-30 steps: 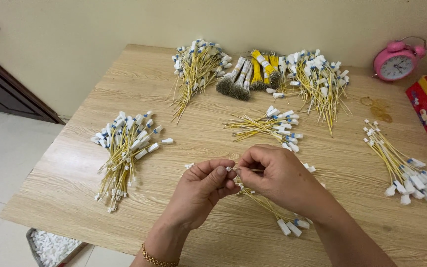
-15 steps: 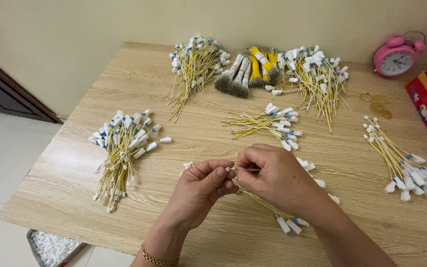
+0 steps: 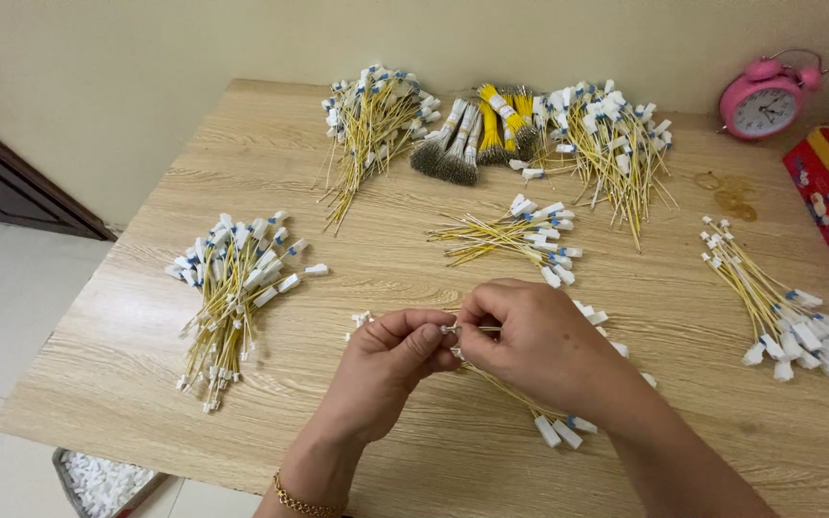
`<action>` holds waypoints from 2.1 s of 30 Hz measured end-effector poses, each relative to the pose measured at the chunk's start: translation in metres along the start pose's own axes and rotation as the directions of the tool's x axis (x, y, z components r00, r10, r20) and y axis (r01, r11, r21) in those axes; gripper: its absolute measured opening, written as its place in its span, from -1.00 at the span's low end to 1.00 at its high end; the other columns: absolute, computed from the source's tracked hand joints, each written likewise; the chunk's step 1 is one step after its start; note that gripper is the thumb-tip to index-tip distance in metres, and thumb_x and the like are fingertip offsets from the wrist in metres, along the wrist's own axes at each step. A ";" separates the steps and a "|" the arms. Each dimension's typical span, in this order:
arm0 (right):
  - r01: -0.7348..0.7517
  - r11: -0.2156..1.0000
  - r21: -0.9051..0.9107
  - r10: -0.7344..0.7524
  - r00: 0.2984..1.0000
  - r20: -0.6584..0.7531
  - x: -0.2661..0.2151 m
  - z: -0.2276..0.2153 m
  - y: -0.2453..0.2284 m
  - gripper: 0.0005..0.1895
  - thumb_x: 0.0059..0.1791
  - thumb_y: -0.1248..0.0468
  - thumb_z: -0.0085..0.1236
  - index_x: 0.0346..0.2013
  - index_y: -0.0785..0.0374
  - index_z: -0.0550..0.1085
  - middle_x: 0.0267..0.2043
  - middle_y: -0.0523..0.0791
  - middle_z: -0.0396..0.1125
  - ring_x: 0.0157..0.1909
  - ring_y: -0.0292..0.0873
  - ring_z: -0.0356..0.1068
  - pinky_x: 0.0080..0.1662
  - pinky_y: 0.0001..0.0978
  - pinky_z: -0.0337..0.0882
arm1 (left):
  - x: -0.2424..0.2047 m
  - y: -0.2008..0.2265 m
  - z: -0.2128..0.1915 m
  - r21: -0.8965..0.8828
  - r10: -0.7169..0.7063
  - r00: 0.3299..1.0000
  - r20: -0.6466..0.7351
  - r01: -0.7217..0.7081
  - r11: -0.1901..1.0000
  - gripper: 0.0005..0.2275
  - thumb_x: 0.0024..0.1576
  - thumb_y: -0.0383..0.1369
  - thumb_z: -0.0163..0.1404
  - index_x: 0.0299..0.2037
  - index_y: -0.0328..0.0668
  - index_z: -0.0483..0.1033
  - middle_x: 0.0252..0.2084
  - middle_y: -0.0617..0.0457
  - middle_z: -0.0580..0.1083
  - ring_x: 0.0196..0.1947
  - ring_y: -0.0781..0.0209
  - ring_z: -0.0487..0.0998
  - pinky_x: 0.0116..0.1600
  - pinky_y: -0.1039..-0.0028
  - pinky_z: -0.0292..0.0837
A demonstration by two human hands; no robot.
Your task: Assemble small white plastic connectors onto the ends of thin yellow and white wires.
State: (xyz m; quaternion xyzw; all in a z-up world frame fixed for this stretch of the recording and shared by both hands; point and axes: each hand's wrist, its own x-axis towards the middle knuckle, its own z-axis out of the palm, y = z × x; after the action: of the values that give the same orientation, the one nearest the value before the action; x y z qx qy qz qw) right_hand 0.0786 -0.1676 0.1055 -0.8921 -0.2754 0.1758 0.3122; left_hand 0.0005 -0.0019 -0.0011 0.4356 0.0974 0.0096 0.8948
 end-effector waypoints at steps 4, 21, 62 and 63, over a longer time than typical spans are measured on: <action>0.010 1.000 0.014 -0.010 1.000 -0.013 -0.002 0.003 0.002 -0.92 -0.16 0.24 0.22 -0.50 0.17 0.58 -0.54 -0.23 0.49 -0.61 -0.34 0.28 -0.51 -0.50 0.26 | 0.001 -0.003 0.001 -0.076 -0.027 1.000 0.006 0.027 0.997 -0.84 0.23 -0.55 0.01 -0.07 -0.49 0.59 -0.26 -0.16 0.59 -0.35 0.17 0.58 -0.07 0.31 0.63; -0.056 0.957 0.285 0.026 0.994 0.106 0.013 0.000 0.018 -0.89 -0.04 0.27 0.22 -0.35 0.24 0.64 -0.53 -0.16 0.52 -0.57 -0.34 0.33 -0.47 -0.53 0.28 | 0.006 0.003 -0.001 -0.038 0.015 0.999 -0.047 -0.017 0.999 -0.84 0.21 -0.56 0.03 -0.06 -0.51 0.60 -0.28 -0.19 0.57 -0.35 0.13 0.56 -0.10 0.34 0.59; -0.091 0.922 -0.377 0.001 0.973 -0.232 0.145 -0.052 0.100 -0.74 0.15 0.16 -0.13 -0.02 0.12 0.51 -0.05 -0.16 0.44 -0.24 -0.27 0.39 -0.11 -0.38 0.44 | -0.002 0.018 0.017 0.973 0.295 0.955 -0.040 -0.029 0.227 -0.72 0.03 -0.28 0.21 -0.02 0.15 0.66 -0.18 0.30 0.63 -0.42 0.39 0.62 -0.36 0.53 0.57; -0.033 0.949 -0.313 -0.078 0.938 -0.337 0.138 -0.056 0.096 -0.75 0.14 0.14 -0.10 -0.04 0.11 0.52 -0.09 -0.18 0.45 -0.37 -0.29 0.34 -0.25 -0.43 0.40 | -0.003 0.021 0.018 0.971 0.378 0.926 0.016 -0.105 0.216 -0.72 0.02 -0.28 0.21 -0.03 0.12 0.65 -0.19 0.28 0.62 -0.41 0.37 0.61 -0.35 0.51 0.56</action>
State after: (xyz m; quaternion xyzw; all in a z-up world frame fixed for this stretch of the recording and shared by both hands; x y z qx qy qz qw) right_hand 0.2510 -0.1735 0.0652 -0.9439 -0.2510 -0.0330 0.2118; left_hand 0.0019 -0.0038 0.0266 0.8927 0.1137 0.1373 0.4138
